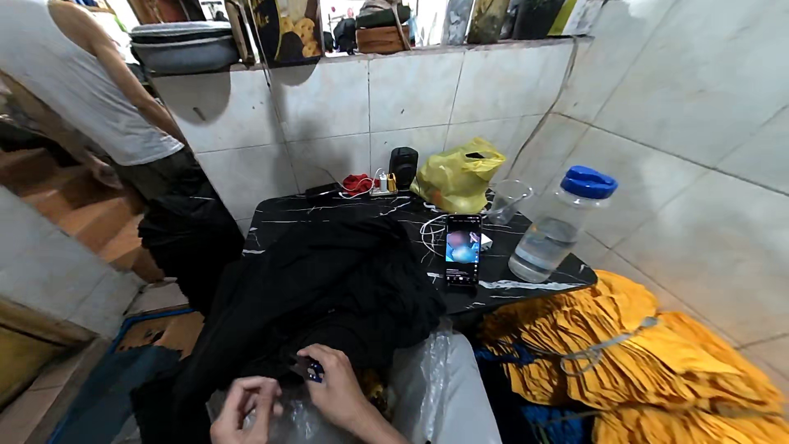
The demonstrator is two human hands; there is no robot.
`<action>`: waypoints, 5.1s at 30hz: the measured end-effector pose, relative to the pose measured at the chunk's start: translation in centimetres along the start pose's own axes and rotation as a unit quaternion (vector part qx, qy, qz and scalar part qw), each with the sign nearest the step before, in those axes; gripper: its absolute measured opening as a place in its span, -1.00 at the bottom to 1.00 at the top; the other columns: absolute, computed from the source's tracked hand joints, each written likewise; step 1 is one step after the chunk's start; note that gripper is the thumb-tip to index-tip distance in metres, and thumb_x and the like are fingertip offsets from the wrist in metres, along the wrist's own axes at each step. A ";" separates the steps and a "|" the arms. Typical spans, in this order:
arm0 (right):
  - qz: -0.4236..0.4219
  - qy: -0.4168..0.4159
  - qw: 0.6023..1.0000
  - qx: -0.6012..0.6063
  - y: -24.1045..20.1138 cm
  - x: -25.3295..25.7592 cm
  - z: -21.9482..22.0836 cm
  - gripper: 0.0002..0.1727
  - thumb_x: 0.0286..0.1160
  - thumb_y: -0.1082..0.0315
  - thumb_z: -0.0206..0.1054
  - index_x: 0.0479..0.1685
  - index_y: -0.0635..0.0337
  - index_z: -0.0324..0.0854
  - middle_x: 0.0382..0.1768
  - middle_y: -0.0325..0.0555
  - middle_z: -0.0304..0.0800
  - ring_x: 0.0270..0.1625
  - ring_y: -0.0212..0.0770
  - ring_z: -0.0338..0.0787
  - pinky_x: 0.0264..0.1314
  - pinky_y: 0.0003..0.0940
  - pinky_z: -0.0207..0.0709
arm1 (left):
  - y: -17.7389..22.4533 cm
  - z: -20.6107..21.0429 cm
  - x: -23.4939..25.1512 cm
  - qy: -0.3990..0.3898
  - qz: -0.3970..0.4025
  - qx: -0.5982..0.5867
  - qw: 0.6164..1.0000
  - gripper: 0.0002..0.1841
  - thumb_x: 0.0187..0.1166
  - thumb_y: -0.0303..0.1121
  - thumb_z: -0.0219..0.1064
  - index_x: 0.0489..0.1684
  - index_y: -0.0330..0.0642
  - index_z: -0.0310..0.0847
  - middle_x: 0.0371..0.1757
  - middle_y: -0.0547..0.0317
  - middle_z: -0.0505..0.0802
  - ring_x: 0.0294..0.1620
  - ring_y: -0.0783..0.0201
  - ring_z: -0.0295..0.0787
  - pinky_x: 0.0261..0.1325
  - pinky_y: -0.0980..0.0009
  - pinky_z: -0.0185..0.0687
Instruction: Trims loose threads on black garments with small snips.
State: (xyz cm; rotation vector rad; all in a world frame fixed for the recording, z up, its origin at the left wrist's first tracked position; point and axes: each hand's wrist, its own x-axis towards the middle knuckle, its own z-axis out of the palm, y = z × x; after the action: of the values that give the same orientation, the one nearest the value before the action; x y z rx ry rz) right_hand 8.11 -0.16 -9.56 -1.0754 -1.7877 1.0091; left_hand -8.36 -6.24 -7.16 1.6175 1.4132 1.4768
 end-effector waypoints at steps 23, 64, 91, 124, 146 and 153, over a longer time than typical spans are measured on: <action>0.044 -0.061 0.992 0.099 0.4 0.1 -0.1 -0.69 0.74 0.23 0.24 -0.03 0.31 0.77 -0.13 0.00 0.84 -0.04 -0.22 0.78 0.16 -0.21 0.60 | -2.2 0.6 0.4 0.032 0.110 0.222 0.968 -0.88 0.52 -0.37 0.45 -0.26 -0.21 0.89 -0.25 0.16 0.90 -0.15 0.45 0.83 0.05 0.56 0.73; -0.125 -0.042 0.940 -0.316 -1.9 -0.5 -0.6 -0.57 0.82 -0.01 0.08 0.03 0.16 0.67 -0.29 -0.01 0.79 -0.30 -0.01 0.87 -0.31 -0.09 0.74 | -3.1 0.9 0.5 0.034 0.128 0.138 0.982 -0.83 0.66 -0.51 0.21 -0.15 -0.44 0.71 0.01 -0.05 0.88 0.17 0.29 0.85 0.27 0.40 0.79; -0.001 -0.063 0.995 0.072 0.6 0.3 -0.9 -0.79 0.60 0.37 0.36 0.05 0.27 0.76 -0.01 0.01 0.87 0.07 -0.19 0.83 0.26 -0.18 0.66 | -2.8 -0.3 0.5 0.015 0.066 0.098 0.993 -0.61 0.36 -0.28 0.64 0.04 -0.34 0.77 -0.05 0.07 0.89 -0.08 0.37 0.84 0.00 0.42 0.81; -0.016 0.139 0.948 -0.286 1.7 1.8 -17.1 -0.53 0.20 0.38 0.58 0.21 0.06 0.71 0.03 -0.09 0.82 0.01 -0.02 0.83 0.00 0.18 0.73 | -2.8 0.4 8.5 0.134 0.106 0.317 0.933 -0.70 0.47 0.05 0.47 -0.25 0.05 0.92 -0.05 0.27 0.84 0.05 0.15 0.72 0.15 0.09 0.62; 0.078 0.230 0.898 -0.367 1.8 0.7 -15.4 -0.67 0.28 0.24 0.59 0.02 0.12 0.80 -0.16 -0.02 0.82 -0.28 0.01 0.84 -0.28 0.06 0.72 | -3.4 10.7 8.7 -0.020 0.206 0.307 0.929 -0.79 0.63 -0.15 0.33 -0.17 0.11 0.93 -0.10 0.41 0.95 -0.04 0.36 0.88 0.11 0.31 0.78; -0.061 0.264 0.888 -0.371 0.0 -0.5 -8.9 -0.67 0.34 0.24 0.41 0.06 0.11 0.83 -0.17 -0.09 0.83 -0.43 -0.21 0.83 -0.48 -0.24 0.73 | -3.3 11.5 8.6 -0.045 0.212 0.343 0.914 -0.81 0.52 -0.17 0.43 -0.17 0.00 0.91 -0.08 0.24 0.91 -0.01 0.13 0.83 0.08 0.11 0.71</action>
State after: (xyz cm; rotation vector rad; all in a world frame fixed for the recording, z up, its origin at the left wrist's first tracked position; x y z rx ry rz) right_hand 16.29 1.33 -6.49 -1.4837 -1.7534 -0.1131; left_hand -0.01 5.64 -9.90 2.5191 1.7149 1.1374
